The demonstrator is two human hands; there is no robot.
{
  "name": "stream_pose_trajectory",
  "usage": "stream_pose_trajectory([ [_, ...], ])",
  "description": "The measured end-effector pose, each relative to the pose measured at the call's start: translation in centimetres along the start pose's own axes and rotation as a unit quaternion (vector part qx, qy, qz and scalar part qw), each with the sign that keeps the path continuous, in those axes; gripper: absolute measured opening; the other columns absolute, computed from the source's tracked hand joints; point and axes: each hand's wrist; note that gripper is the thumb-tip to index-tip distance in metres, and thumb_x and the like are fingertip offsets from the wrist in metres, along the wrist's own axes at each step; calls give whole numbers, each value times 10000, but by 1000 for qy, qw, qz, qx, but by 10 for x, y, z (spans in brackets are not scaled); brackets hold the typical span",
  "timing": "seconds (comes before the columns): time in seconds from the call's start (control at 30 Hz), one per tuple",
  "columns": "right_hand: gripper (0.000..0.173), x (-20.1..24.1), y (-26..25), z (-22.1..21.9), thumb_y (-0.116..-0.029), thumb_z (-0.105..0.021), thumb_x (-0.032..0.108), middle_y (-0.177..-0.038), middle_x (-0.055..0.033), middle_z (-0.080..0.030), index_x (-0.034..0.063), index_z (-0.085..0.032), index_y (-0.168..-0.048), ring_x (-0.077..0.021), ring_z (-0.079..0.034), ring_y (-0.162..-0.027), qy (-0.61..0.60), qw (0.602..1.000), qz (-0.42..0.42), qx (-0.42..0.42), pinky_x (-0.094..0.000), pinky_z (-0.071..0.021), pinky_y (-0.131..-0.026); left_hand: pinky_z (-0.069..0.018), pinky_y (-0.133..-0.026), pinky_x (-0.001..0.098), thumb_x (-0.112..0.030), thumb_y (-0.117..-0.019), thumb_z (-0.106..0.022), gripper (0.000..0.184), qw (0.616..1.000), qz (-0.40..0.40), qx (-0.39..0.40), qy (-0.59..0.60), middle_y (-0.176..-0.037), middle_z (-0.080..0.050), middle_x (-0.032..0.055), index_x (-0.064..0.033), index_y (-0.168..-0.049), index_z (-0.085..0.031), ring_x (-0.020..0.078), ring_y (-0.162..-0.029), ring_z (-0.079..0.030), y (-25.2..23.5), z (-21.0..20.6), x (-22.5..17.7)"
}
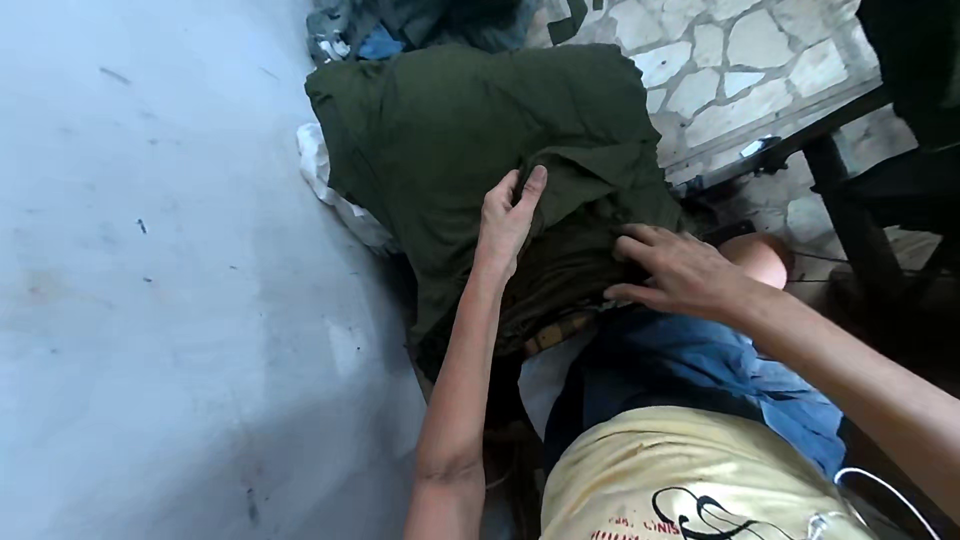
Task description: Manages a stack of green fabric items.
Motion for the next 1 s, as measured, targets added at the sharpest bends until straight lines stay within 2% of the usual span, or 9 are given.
stream_pose_trajectory([
  [0.2,197,-17,-28,54,-941,-697,196,-1146,-184,-664,1,-709,-960,-306,-663,-1031,-159,984,77,-25,-495,-550,-883,-539,-980,360,-339,-972,-689,536,971,-123,151,-135,-1210,-685,133,1,-1363,-554,161,-1094,-667,29,-8,-4],
  [0.3,148,-6,-65,58,-985,-646,137,-1113,-189,-649,-1,-683,-1023,-335,-670,-951,-109,981,59,-150,-524,-555,-802,-545,-974,470,-285,-931,-749,479,950,-194,81,-231,-1140,-708,207,59,-1246,-638,291,-1069,-700,18,-25,4],
  [0.4,251,29,-64,40,-1024,-580,171,-1278,-216,-628,40,-665,-1221,-399,-636,-1133,-2,969,69,-236,-572,-509,-921,-536,-973,417,-240,-1018,-625,323,985,-85,-23,-147,-1114,-725,158,12,-1212,-682,207,-1045,-697,-3,-10,0],
  [0.5,415,30,-22,5,-948,-668,426,-1344,-187,-618,74,-675,-1168,-381,-567,-1294,54,987,110,-104,-594,-441,-1055,-540,-960,371,-404,-1057,-545,443,996,52,-65,-8,-1163,-693,110,-40,-1289,-641,139,-1056,-666,-10,9,-8],
  [0.57,427,12,-6,-4,-897,-761,423,-1411,-199,-577,55,-679,-1098,-396,-539,-1338,7,998,56,12,-610,-448,-1048,-516,-977,361,-440,-1063,-503,477,995,87,-48,24,-1208,-670,98,-52,-1316,-616,125,-1099,-637,-7,12,-14],
  [0.7,206,-8,-18,30,-896,-743,222,-1241,-171,-649,25,-720,-955,-297,-657,-1094,-173,982,80,-3,-480,-561,-903,-452,-1101,362,-351,-1053,-554,555,995,-10,97,-38,-1395,-594,161,3,-1472,-475,149,-1273,-574,10,7,-9],
  [0.8,159,-8,-49,52,-929,-708,153,-1004,-128,-674,12,-692,-1001,-215,-661,-896,-220,972,25,-73,-426,-553,-810,-522,-1027,401,-412,-891,-771,733,961,-114,166,-187,-1268,-663,155,-2,-1428,-489,210,-1171,-651,24,-10,-6],
  [0.9,217,18,-72,43,-961,-660,81,-1116,-222,-662,-29,-646,-1148,-370,-674,-1010,-123,973,-18,-196,-550,-542,-870,-521,-991,516,-230,-926,-749,480,963,-105,81,-233,-1157,-699,226,51,-1287,-605,329,-1096,-687,3,-19,-2],
  [1.0,334,41,-51,15,-1002,-602,229,-1369,-217,-597,28,-627,-1268,-407,-558,-1287,15,975,66,-212,-586,-440,-1046,-538,-966,405,-246,-1023,-620,342,996,18,-17,-90,-1135,-708,148,7,-1251,-653,187,-1037,-682,-19,1,-1],
])
Point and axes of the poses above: each hand's wrist, its own y-axis away from the middle knuckle, its own z-axis out of the back of the hand, x = y × z
